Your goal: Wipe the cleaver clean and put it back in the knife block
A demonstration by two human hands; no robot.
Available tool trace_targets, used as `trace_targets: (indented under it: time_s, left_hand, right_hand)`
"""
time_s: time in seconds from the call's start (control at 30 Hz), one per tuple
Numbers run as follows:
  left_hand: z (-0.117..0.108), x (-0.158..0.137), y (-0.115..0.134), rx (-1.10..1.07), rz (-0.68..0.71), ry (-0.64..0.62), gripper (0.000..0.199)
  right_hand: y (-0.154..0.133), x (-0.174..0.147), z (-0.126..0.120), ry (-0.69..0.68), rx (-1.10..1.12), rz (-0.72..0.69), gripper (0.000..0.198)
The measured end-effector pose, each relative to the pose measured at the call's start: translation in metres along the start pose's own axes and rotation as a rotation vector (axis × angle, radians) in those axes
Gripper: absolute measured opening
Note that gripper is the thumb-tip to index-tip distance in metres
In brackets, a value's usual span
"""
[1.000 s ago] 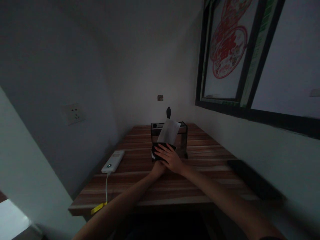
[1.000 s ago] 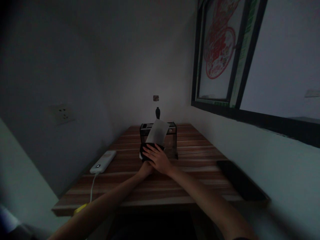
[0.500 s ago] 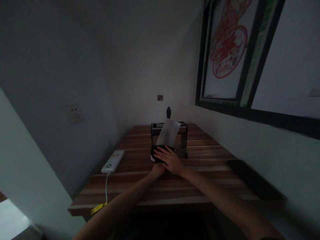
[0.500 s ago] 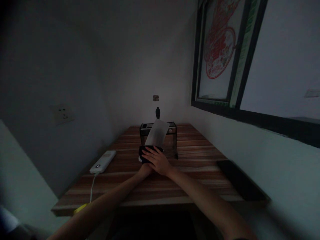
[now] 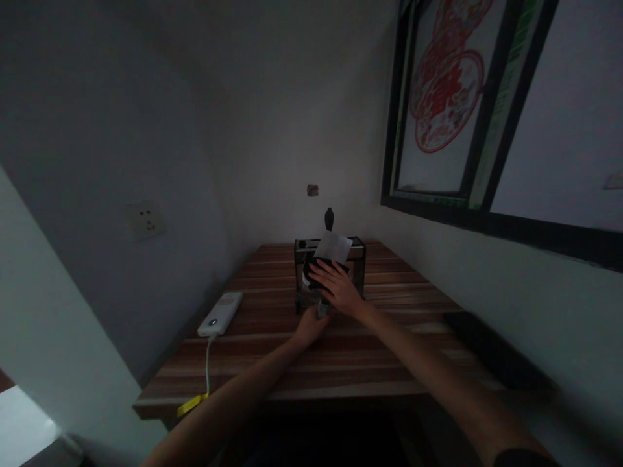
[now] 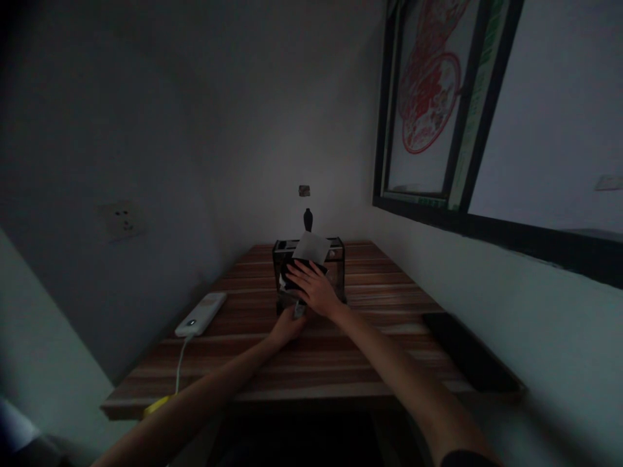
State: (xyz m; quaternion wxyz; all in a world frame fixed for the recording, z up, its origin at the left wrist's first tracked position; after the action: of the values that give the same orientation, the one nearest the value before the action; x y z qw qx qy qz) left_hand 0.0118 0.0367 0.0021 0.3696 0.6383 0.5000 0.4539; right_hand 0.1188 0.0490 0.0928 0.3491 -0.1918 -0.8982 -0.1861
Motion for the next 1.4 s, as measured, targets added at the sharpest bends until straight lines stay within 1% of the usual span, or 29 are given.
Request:
trace_targets:
  time_s: [0.23, 0.37, 0.57, 0.9, 1.07, 1.17, 1.3, 1.4]
  left_hand:
    - [-0.004, -0.001, 0.001, 0.046, -0.025, 0.025, 0.016]
    - [-0.002, -0.002, 0.000, 0.029, -0.032, -0.012, 0.019]
    - [-0.003, -0.003, 0.000, 0.074, -0.027, -0.008, 0.020]
    - [-0.004, 0.000, -0.002, 0.106, 0.015, 0.003, 0.019]
    - [-0.003, 0.000, -0.003, 0.077, -0.002, 0.008, 0.020]
    - [-0.002, -0.001, -0.003, 0.062, -0.017, -0.004, 0.020]
    - [-0.002, 0.001, -0.004, 0.070, 0.035, -0.005, 0.018]
    - [-0.001, 0.004, -0.006, 0.067, 0.036, -0.004, 0.014]
  right_hand:
    - [0.028, 0.016, -0.015, 0.075, -0.025, 0.044, 0.042]
    - [0.043, 0.023, -0.023, 0.118, -0.037, 0.077, 0.042]
    - [0.053, 0.032, -0.032, 0.144, -0.028, 0.113, 0.040]
    - [0.050, 0.032, -0.032, 0.155, -0.027, 0.135, 0.039]
    - [0.046, 0.029, -0.030, 0.145, -0.028, 0.132, 0.041]
    - [0.039, 0.025, -0.025, 0.134, -0.029, 0.126, 0.043]
    - [0.026, 0.016, -0.015, 0.102, -0.029, 0.094, 0.044]
    - [0.013, 0.007, -0.008, 0.050, -0.038, 0.057, 0.043]
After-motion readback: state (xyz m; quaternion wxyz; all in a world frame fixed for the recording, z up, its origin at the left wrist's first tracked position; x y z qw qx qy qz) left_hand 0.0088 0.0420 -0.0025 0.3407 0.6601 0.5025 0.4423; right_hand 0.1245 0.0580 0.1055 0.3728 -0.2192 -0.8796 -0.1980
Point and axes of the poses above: each hand's wrist, its own x-axis towards the middle knuckle, its own z-axis out of the palm, y = z × x, the point moved 3 cm from there along x, towards the middle knuckle, and after that the axes turned 2 degrees about -z, right-handed, at the moved point
